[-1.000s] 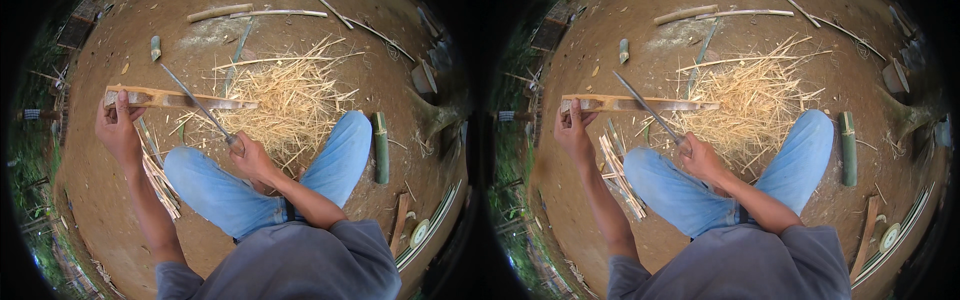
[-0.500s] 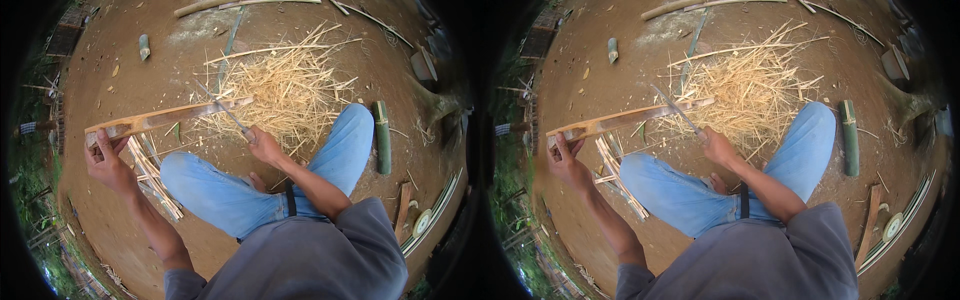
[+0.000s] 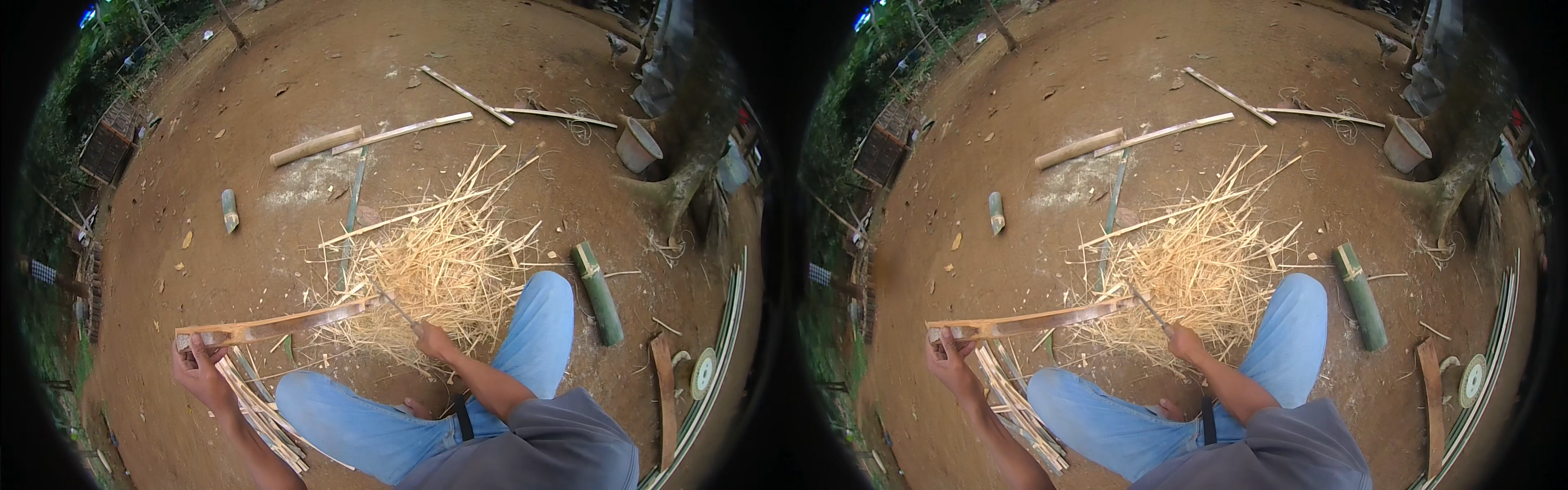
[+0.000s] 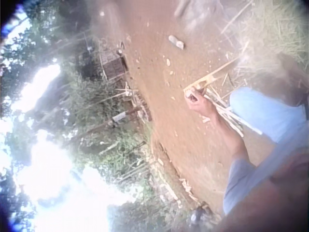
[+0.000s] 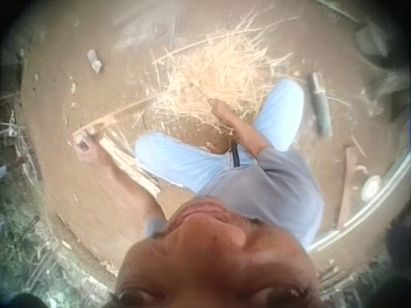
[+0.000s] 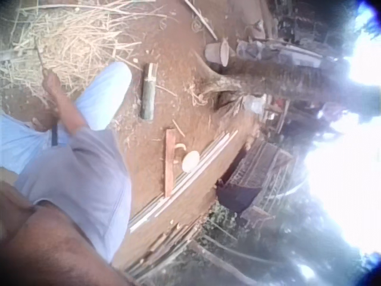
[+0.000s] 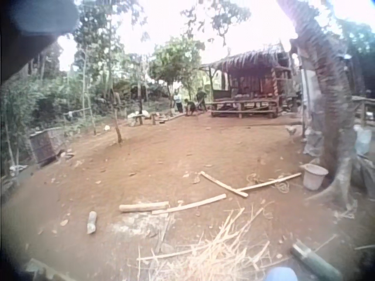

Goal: The person sits on the ground and uses a large knife to split bamboo strips into thinner pieces. They hold the bamboo with one hand and strike it with the knife to separate the layers, creating a pile of thin bamboo slivers.

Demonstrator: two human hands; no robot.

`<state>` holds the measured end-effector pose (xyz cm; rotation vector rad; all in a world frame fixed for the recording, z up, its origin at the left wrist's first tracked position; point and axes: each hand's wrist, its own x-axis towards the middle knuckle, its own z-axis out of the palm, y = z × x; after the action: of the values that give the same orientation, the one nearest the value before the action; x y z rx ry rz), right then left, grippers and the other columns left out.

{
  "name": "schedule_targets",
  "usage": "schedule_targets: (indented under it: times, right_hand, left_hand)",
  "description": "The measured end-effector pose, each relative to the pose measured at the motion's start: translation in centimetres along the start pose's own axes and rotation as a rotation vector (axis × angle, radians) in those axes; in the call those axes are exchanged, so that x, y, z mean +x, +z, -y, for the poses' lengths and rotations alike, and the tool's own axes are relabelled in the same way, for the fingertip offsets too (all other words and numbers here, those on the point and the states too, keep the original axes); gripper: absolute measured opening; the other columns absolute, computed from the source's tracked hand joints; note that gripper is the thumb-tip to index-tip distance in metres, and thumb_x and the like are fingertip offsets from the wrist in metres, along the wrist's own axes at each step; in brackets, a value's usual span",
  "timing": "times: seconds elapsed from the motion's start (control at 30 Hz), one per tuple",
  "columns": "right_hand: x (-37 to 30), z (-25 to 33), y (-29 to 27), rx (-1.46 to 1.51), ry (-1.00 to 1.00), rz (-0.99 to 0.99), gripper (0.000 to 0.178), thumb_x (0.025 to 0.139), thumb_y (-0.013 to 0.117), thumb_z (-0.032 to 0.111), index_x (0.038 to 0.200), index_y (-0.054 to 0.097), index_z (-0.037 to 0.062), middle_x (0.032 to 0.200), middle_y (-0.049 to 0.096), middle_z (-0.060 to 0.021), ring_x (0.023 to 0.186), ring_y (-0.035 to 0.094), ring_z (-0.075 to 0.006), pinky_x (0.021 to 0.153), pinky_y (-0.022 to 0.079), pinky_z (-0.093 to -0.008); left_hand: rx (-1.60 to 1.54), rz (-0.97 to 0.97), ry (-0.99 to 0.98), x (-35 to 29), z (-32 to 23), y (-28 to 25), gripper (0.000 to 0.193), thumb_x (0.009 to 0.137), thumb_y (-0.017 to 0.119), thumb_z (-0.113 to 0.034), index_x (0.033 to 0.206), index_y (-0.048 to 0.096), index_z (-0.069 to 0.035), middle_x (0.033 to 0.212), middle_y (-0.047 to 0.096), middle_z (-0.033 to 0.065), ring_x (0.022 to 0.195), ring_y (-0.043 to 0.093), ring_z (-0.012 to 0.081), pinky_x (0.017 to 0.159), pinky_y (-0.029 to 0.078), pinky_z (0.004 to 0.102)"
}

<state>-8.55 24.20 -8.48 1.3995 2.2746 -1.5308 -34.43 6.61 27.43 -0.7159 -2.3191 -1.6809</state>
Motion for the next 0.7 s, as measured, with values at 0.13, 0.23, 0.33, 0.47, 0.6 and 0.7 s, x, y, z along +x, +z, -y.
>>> schedule_targets:
  times: [0.13,0.23,0.33,0.47,0.6,0.7]
  right_hand:
    - [-3.2,-1.9,3.4,-0.03,0.12,0.035,0.035,0.094,0.05,0.027,0.106,0.059,-0.0037,0.098,0.064,-0.029,0.095,0.062,-0.045,0.083,0.048,-0.049]
    - [-7.1,-3.2,11.2,0.014,0.136,0.157,0.035,0.094,0.05,0.027,0.106,0.06,-0.0037,0.103,0.063,-0.03,0.098,0.061,-0.0444,0.084,0.047,-0.048]
    - [-4.3,-7.6,17.0,0.114,0.035,-0.093,0.036,0.089,0.055,0.029,0.099,0.06,-0.0057,0.087,0.065,-0.0258,0.086,0.065,-0.0379,0.077,0.049,-0.0443]
    - [-2.5,-1.8,18.3,0.405,0.157,0.077,0.032,0.084,0.062,0.027,0.085,0.058,-0.0045,0.055,0.05,-0.0072,0.044,0.05,-0.0182,0.043,0.041,-0.0361]
    - [-5.0,-2.0,21.7,0.369,0.1,0.019,0.033,0.083,0.061,0.027,0.078,0.058,-0.0057,0.062,0.06,-0.0168,0.053,0.059,-0.0297,0.056,0.047,-0.0417]
    - [-8.0,0.1,21.4,0.321,-0.11,-0.016,0.029,0.082,0.062,0.023,0.097,0.054,-0.0005,0.069,0.056,-0.0085,0.052,0.054,-0.0183,0.051,0.045,-0.0356]
  left_hand:
    - [0.046,-0.027,-0.023,-2.8,-1.1,-5.0,0.025,0.098,0.057,-0.024,0.1,0.058,0.001,0.085,0.06,0.0075,0.076,0.063,0.0125,0.059,0.058,0.0244]
    - [0.172,-0.041,-0.074,-4.9,1.4,-9.7,0.027,0.099,0.056,-0.025,0.108,0.059,0.0,0.09,0.063,0.0078,0.075,0.061,0.011,0.058,0.055,0.0235]
    - [0.294,0.075,-0.1,-3.8,7.9,-10.2,0.03,0.1,0.053,-0.023,0.122,0.058,-0.005,0.112,0.066,0.0077,0.07,0.05,0.0049,0.057,0.044,0.0201]
    - [-0.338,0.201,-0.127,-1.4,14.1,-12.4,0.032,0.099,0.051,-0.014,0.129,0.048,-0.003,0.107,0.066,0.0094,0.067,0.051,0.0035,0.057,0.049,0.02]
    - [-0.592,0.334,-0.172,-2.7,17.4,-13.0,0.028,0.096,0.06,-0.019,0.118,0.05,-0.005,0.101,0.063,0.0096,0.072,0.058,0.0065,0.066,0.059,0.024]
    - [-0.571,0.237,-0.174,-4.2,17.8,-11.3,0.024,0.095,0.062,-0.019,0.11,0.05,-0.006,0.102,0.063,0.0092,0.071,0.058,0.0064,0.063,0.058,0.0241]
